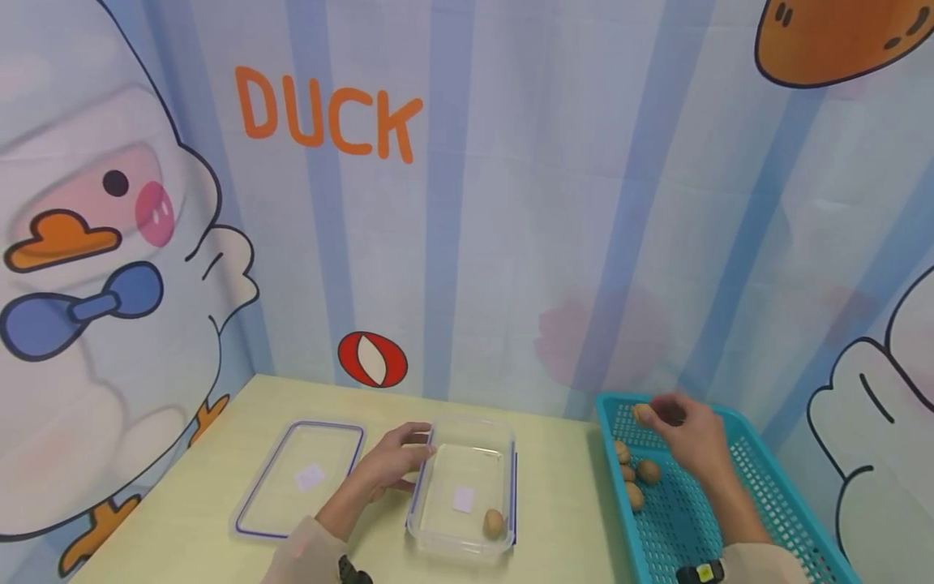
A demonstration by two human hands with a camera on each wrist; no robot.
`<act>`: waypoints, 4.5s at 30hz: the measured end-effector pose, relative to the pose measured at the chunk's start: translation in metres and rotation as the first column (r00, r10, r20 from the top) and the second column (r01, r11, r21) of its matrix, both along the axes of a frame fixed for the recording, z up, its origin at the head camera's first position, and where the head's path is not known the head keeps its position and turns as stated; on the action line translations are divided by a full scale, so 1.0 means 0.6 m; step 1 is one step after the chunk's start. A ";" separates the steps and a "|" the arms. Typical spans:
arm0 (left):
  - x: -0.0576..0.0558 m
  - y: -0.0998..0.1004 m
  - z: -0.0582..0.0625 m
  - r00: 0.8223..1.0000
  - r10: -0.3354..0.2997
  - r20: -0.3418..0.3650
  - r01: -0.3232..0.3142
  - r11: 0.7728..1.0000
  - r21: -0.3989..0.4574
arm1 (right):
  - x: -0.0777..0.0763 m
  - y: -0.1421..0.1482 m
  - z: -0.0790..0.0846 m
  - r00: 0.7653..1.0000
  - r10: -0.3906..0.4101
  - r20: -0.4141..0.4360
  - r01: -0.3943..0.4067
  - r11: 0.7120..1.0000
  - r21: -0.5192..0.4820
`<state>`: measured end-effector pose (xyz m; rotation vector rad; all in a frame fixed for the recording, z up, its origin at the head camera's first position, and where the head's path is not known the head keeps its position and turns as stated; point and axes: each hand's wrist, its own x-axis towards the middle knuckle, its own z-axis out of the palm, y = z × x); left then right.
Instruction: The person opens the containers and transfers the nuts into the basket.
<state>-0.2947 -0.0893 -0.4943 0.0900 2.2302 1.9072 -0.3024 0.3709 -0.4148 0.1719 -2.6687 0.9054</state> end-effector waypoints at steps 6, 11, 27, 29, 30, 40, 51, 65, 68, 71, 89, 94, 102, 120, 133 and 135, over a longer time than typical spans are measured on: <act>0.004 -0.002 -0.002 1.000 -0.011 0.009 0.011 1.000 0.010 | -0.006 0.010 -0.031 0.997 -0.007 0.081 0.006 1.000 0.010; 0.004 -0.003 -0.003 1.000 -0.020 0.009 0.020 1.000 0.016 | -0.012 0.013 -0.044 0.995 0.000 0.095 -0.001 1.000 0.014; -0.002 -0.001 -0.005 1.000 0.007 -0.015 -0.007 1.000 0.004 | -0.022 0.022 -0.050 0.998 -0.018 0.054 0.017 1.000 0.016; -0.003 0.000 -0.007 1.000 0.009 -0.006 -0.009 1.000 0.000 | -0.018 0.021 -0.047 0.999 -0.014 0.047 0.014 1.000 -0.003; -0.003 0.000 -0.007 1.000 0.009 -0.006 -0.009 1.000 -0.002 | -0.016 0.020 -0.044 0.999 -0.013 0.041 0.013 1.000 -0.012; 0.000 -0.002 0.000 1.000 -0.006 -0.014 0.006 1.000 0.018 | 0.017 -0.062 0.040 0.988 0.140 -0.071 -0.142 0.990 -0.010; 0.000 -0.001 -0.004 1.000 -0.004 -0.007 0.004 1.000 0.009 | 0.043 -0.200 0.067 0.914 0.381 -0.137 -0.385 0.923 -0.001; 0.000 -0.005 -0.004 1.000 -0.004 -0.005 0.004 1.000 0.019 | 0.042 -0.312 -0.004 0.780 0.618 0.097 -0.626 0.771 0.121; 0.000 -0.004 -0.005 1.000 -0.001 -0.010 0.001 1.000 0.012 | 0.040 -0.324 -0.015 0.749 0.644 0.158 -0.663 0.733 0.152; 0.000 -0.003 -0.006 1.000 0.003 -0.007 -0.003 1.000 0.012 | 0.038 -0.333 -0.023 0.731 0.648 0.215 -0.681 0.711 0.173; -0.002 0.000 -0.004 1.000 0.004 -0.014 -0.004 1.000 0.010 | 0.022 -0.338 -0.077 0.625 0.689 0.367 -0.780 0.556 0.287; -0.003 0.000 -0.004 1.000 0.005 -0.008 -0.005 1.000 0.012 | 0.042 -0.351 -0.060 0.663 0.634 0.399 -0.749 0.571 0.337; -0.004 0.001 -0.006 1.000 0.007 -0.002 -0.007 1.000 0.015 | 0.045 -0.350 -0.066 0.664 0.649 0.371 -0.747 0.555 0.367; 0.001 0.001 -0.008 1.000 0.011 -0.007 -0.011 1.000 0.002 | 0.051 -0.345 -0.033 0.653 0.723 0.226 -0.756 0.641 0.132; -0.006 0.001 -0.007 1.000 0.005 -0.001 -0.005 1.000 0.004 | 0.079 -0.256 0.060 0.810 0.586 -0.004 -0.586 0.809 -0.046; -0.005 0.001 -0.006 1.000 0.005 -0.001 -0.005 1.000 0.001 | 0.081 -0.237 0.068 0.837 0.546 -0.025 -0.547 0.835 -0.061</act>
